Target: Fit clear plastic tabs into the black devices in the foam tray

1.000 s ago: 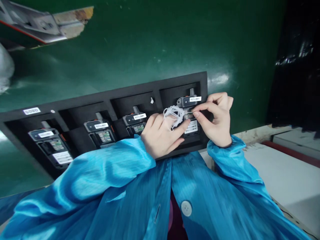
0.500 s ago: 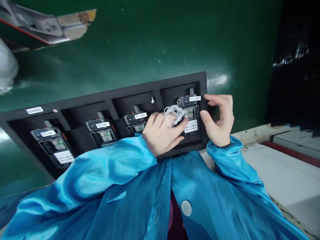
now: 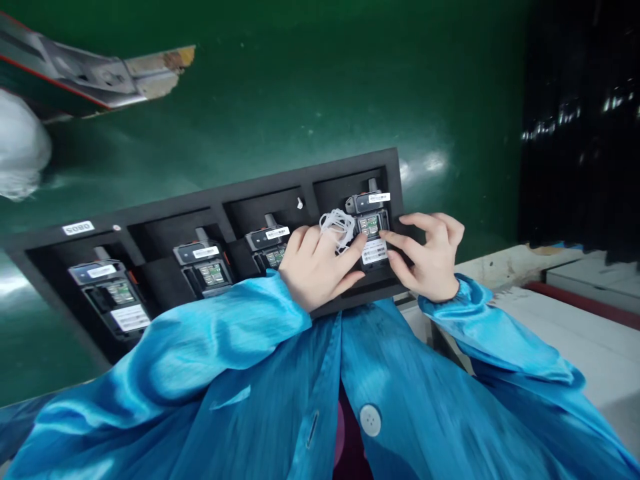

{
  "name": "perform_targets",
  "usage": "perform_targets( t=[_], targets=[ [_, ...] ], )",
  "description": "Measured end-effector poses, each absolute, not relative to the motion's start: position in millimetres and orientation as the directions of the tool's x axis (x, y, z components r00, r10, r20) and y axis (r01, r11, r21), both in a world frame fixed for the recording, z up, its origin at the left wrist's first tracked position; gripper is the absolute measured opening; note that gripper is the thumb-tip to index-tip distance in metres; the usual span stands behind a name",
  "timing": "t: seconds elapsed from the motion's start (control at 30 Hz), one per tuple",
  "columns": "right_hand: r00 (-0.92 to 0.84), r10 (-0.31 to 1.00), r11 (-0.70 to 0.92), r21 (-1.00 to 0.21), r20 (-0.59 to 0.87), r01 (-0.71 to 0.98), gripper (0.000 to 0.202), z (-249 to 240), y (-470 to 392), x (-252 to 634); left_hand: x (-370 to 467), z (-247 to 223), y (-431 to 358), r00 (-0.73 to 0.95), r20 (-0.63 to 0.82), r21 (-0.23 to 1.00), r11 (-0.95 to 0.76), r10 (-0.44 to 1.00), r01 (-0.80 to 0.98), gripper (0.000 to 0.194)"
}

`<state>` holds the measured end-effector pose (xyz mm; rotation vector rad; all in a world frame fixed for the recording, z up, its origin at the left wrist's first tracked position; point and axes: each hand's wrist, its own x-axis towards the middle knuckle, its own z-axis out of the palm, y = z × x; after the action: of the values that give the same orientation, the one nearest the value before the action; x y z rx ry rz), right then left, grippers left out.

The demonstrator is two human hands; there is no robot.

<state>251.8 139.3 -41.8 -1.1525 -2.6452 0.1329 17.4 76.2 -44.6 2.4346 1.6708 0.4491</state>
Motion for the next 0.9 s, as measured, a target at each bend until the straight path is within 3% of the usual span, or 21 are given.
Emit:
perform_targets(
  t=[0.1,0.23,0.4,0.63,0.9],
  targets=[
    [-0.626,0.751,0.659,-0.179,0.21,0.731,0.043,-39.0,138.6,245.7,19.5,-40.2,79.0,0.316,0.13,0.264,-0.34,0.94,0.903,0.061],
    [-0.609,0.784,0.62,-0.133,0.119,0.773,0.047,-37.5,140.5,239.7,23.0,-39.0,83.1,0.31,0.135,0.223,-0.333,0.941,0.916,0.068],
    [-0.641,0.764,0.645,-0.055,0.072,0.762,0.048,-33.6,142.2,237.8,23.6,-38.1,84.2,0.31,0.118,0.206,-0.329,0.943,0.922,0.066],
    [-0.628,0.762,0.648,-0.169,0.161,0.743,0.037,-34.4,131.9,246.4,23.4,-36.4,84.0,0.307,0.118,0.206,-0.326,0.944,0.923,0.069],
    [-0.669,0.736,0.677,-0.112,0.107,0.727,0.036,-33.7,127.0,253.7,25.6,-39.7,82.3,0.301,0.09,0.212,-0.314,0.949,0.925,0.071]
  ],
)
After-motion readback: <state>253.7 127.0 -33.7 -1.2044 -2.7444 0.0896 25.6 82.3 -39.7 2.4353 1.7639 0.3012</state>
